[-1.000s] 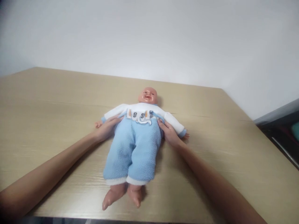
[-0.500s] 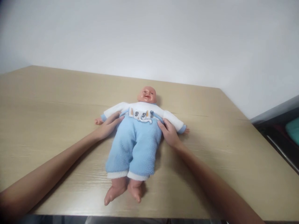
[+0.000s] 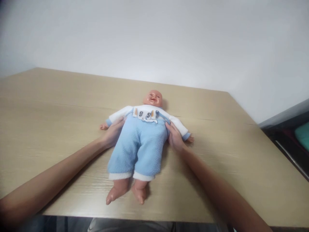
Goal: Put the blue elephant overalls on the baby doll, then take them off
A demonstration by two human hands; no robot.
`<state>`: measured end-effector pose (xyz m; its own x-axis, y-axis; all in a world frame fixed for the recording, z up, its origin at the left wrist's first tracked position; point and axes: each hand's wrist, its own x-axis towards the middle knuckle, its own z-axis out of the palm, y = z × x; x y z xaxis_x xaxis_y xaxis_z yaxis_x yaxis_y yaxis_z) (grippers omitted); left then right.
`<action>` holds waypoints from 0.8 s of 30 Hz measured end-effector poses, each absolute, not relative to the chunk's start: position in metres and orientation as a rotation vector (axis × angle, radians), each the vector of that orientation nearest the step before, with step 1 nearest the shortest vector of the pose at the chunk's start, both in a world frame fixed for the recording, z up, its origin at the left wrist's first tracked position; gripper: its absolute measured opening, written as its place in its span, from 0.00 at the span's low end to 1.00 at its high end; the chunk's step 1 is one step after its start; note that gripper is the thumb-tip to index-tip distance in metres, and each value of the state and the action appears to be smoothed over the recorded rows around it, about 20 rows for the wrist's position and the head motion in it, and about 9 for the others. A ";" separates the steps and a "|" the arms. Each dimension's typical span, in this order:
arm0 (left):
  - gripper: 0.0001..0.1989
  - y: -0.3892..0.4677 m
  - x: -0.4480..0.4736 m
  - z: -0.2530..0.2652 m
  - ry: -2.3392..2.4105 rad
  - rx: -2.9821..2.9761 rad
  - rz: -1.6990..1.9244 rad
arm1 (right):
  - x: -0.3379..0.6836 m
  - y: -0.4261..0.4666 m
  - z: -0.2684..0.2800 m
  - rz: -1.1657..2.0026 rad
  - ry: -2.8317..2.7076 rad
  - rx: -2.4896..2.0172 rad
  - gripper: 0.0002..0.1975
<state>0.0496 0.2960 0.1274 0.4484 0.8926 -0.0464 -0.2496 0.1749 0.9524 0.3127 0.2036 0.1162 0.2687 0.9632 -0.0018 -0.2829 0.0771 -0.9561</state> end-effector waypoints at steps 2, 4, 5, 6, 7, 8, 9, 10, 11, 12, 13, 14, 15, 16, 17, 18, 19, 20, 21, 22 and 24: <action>0.27 0.297 0.048 0.129 0.713 1.100 0.904 | 0.312 0.207 0.115 1.085 -0.830 -1.080 0.22; 0.27 0.300 0.045 0.129 0.706 1.142 0.897 | 0.314 0.210 0.113 1.061 -0.863 -1.082 0.21; 0.27 0.301 0.043 0.129 0.709 1.178 0.901 | 0.317 0.210 0.113 1.042 -0.897 -1.098 0.19; 0.26 0.303 0.041 0.129 0.720 1.221 0.905 | 0.320 0.209 0.112 1.013 -0.944 -1.129 0.17; 0.26 0.305 0.038 0.128 0.739 1.270 0.903 | 0.323 0.208 0.112 0.973 -1.004 -1.171 0.15; 0.26 0.306 0.035 0.128 0.763 1.324 0.893 | 0.327 0.206 0.112 0.921 -1.074 -1.221 0.14; 0.25 0.308 0.031 0.128 0.793 1.382 0.877 | 0.332 0.203 0.112 0.859 -1.153 -1.276 0.13; 0.25 0.310 0.028 0.129 0.826 1.446 0.855 | 0.336 0.200 0.112 0.790 -1.238 -1.324 0.13; 0.24 0.312 0.024 0.129 0.856 1.513 0.829 | 0.340 0.197 0.112 0.721 -1.324 -1.362 0.12; 0.24 0.313 0.021 0.130 0.884 1.578 0.806 | 0.343 0.195 0.113 0.658 -1.410 -1.390 0.11; 0.23 0.315 0.018 0.131 0.907 1.640 0.786 | 0.346 0.192 0.113 0.605 -1.492 -1.412 0.09; 0.22 0.316 0.015 0.131 0.926 1.695 0.769 | 0.348 0.190 0.113 0.562 -1.566 -1.428 0.06; 0.22 0.317 0.014 0.132 0.934 1.741 0.750 | 0.350 0.189 0.113 0.529 -1.627 -1.436 0.03; 0.21 0.317 0.013 0.133 0.932 1.775 0.731 | 0.351 0.187 0.113 0.506 -1.674 -1.438 0.01; 0.21 0.317 0.013 0.133 0.928 1.794 0.716 | 0.351 0.187 0.113 0.498 -1.708 -1.436 0.03; 0.21 0.316 0.013 0.134 0.924 1.798 0.706 | 0.350 0.186 0.113 0.507 -1.725 -1.426 0.05; 0.21 0.314 0.015 0.134 0.921 1.784 0.703 | 0.349 0.186 0.113 0.535 -1.726 -1.407 0.07; 0.21 0.312 0.016 0.134 0.923 1.756 0.707 | 0.347 0.185 0.114 0.579 -1.709 -1.381 0.08; 0.20 0.309 0.018 0.134 0.928 1.716 0.715 | 0.343 0.185 0.114 0.635 -1.675 -1.352 0.09; 0.20 0.306 0.021 0.134 0.932 1.666 0.730 | 0.339 0.185 0.114 0.703 -1.607 -1.318 0.10; 0.20 0.299 0.027 0.133 0.921 1.533 0.774 | 0.328 0.184 0.115 0.903 -1.325 -1.228 0.11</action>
<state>0.0271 0.2993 0.1330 0.4781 0.8782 -0.0116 0.1403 -0.0634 0.9881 0.3279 0.1836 0.1146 0.0961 0.9749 0.2011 0.1693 0.1831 -0.9684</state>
